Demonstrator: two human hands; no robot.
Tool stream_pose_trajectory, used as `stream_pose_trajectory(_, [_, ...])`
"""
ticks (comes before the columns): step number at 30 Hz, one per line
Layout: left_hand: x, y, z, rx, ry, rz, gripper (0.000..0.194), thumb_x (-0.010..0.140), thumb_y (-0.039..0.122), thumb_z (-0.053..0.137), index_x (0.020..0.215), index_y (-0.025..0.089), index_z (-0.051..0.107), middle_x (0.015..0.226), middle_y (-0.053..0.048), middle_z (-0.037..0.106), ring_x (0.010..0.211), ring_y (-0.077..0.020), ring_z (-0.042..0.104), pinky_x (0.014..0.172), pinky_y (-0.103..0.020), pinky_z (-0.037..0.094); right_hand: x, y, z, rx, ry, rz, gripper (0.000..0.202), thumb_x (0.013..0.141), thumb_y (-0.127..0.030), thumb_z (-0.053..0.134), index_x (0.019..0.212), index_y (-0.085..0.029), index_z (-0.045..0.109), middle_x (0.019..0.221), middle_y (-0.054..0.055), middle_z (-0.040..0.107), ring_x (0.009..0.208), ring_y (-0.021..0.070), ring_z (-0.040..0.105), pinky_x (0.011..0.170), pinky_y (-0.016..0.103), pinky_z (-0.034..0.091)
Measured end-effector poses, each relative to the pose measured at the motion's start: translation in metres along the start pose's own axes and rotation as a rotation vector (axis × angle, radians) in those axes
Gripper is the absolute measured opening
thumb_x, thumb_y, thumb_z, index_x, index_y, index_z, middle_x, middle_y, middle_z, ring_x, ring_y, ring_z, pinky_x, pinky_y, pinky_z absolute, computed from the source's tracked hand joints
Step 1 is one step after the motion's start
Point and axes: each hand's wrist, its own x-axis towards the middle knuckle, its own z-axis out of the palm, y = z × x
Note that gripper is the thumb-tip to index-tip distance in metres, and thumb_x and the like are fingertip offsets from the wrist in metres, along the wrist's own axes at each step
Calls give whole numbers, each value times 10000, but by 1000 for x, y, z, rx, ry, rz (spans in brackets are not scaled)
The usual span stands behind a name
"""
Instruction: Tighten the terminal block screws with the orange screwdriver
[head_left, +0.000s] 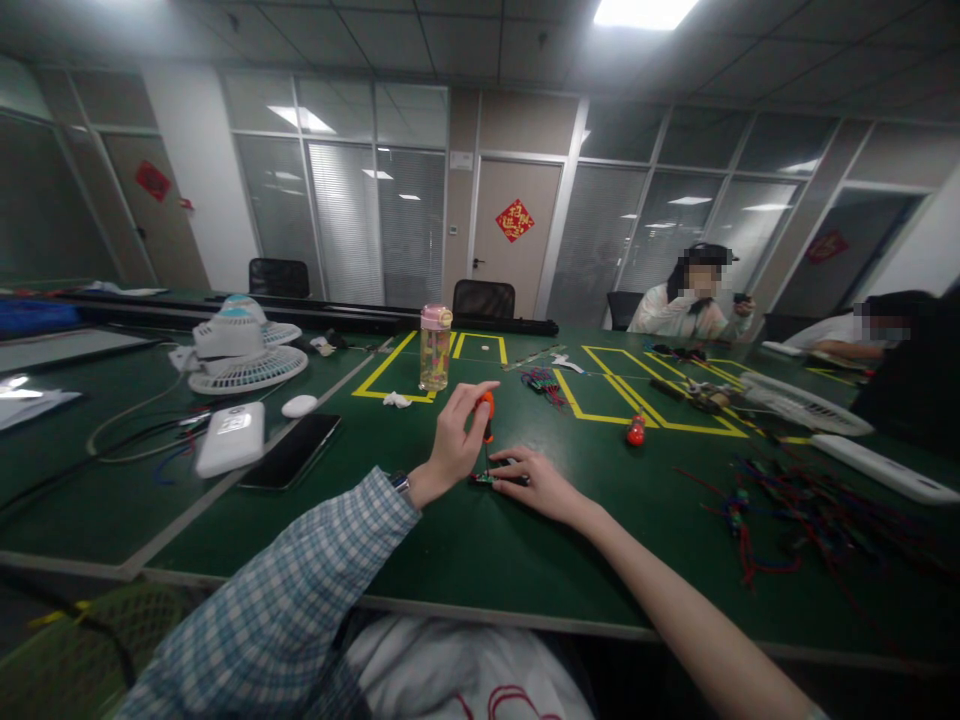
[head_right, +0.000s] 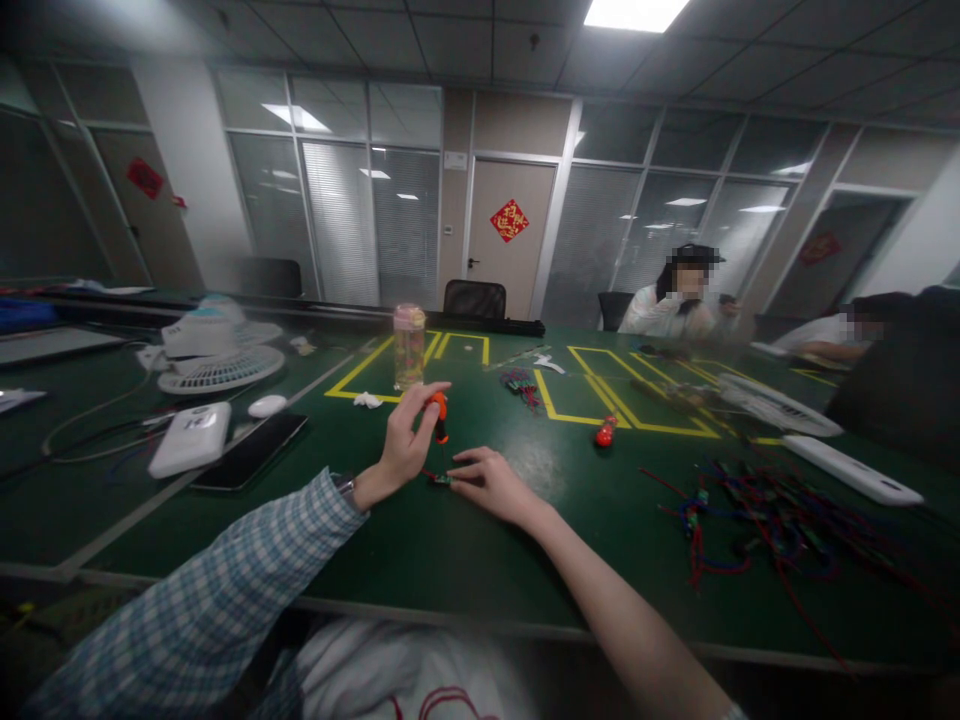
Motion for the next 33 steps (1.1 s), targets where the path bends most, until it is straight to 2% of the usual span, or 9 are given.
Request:
stream_pose_trajectory(6, [-1, -1, 0, 2, -1, -5, 275, 954, 207, 385, 1176, 193, 547, 925, -40, 566, 841, -142, 529, 767, -268, 433, 0, -1, 0, -7, 0, 5, 279, 885, -366, 556, 1080, -240, 711, 1206, 95, 623, 1104, 241, 562, 971, 382, 425])
stream_pose_trajectory(15, [-1, -3, 0, -4, -4, 1, 316, 965, 203, 352, 1233, 192, 520, 1062, -66, 604, 970, -156, 555, 856, -300, 437, 0, 1, 1, -7, -3, 5, 277, 885, -364, 562, 1083, -238, 710, 1210, 95, 619, 1119, 241, 553, 981, 378, 416])
stream_pose_trajectory(19, [-1, -4, 2, 12, 18, -4, 307, 951, 207, 404, 1236, 191, 516, 985, -50, 602, 893, -144, 553, 815, -287, 443, 0, 2, 2, -4, 8, -7, 279, 887, -371, 556, 1081, -242, 711, 1209, 93, 619, 1112, 239, 557, 975, 377, 420])
stream_pose_trajectory(24, [0, -3, 1, 57, 32, -2, 250, 909, 237, 511, 1145, 179, 571, 921, -39, 557, 840, -141, 522, 776, -271, 437, 0, 2, 1, -8, 10, -6, 270, 883, -354, 565, 1081, -242, 711, 1205, 92, 622, 1105, 240, 559, 977, 382, 416])
stream_pose_trajectory(29, [0, -1, -1, 24, -19, -22, 289, 952, 225, 407, 1210, 197, 534, 998, -54, 572, 898, -147, 540, 805, -279, 443, 0, 2, 1, -2, 7, -1, 279, 886, -372, 558, 1084, -247, 709, 1212, 91, 618, 1112, 239, 555, 979, 381, 416])
stream_pose_trajectory(33, [-1, -3, 0, -2, -8, -21, 310, 963, 213, 371, 1239, 202, 510, 1005, -55, 602, 910, -149, 557, 810, -286, 448, 0, 3, 1, -3, 6, -7, 289, 889, -392, 549, 1088, -256, 707, 1206, 88, 621, 1118, 242, 552, 985, 387, 411])
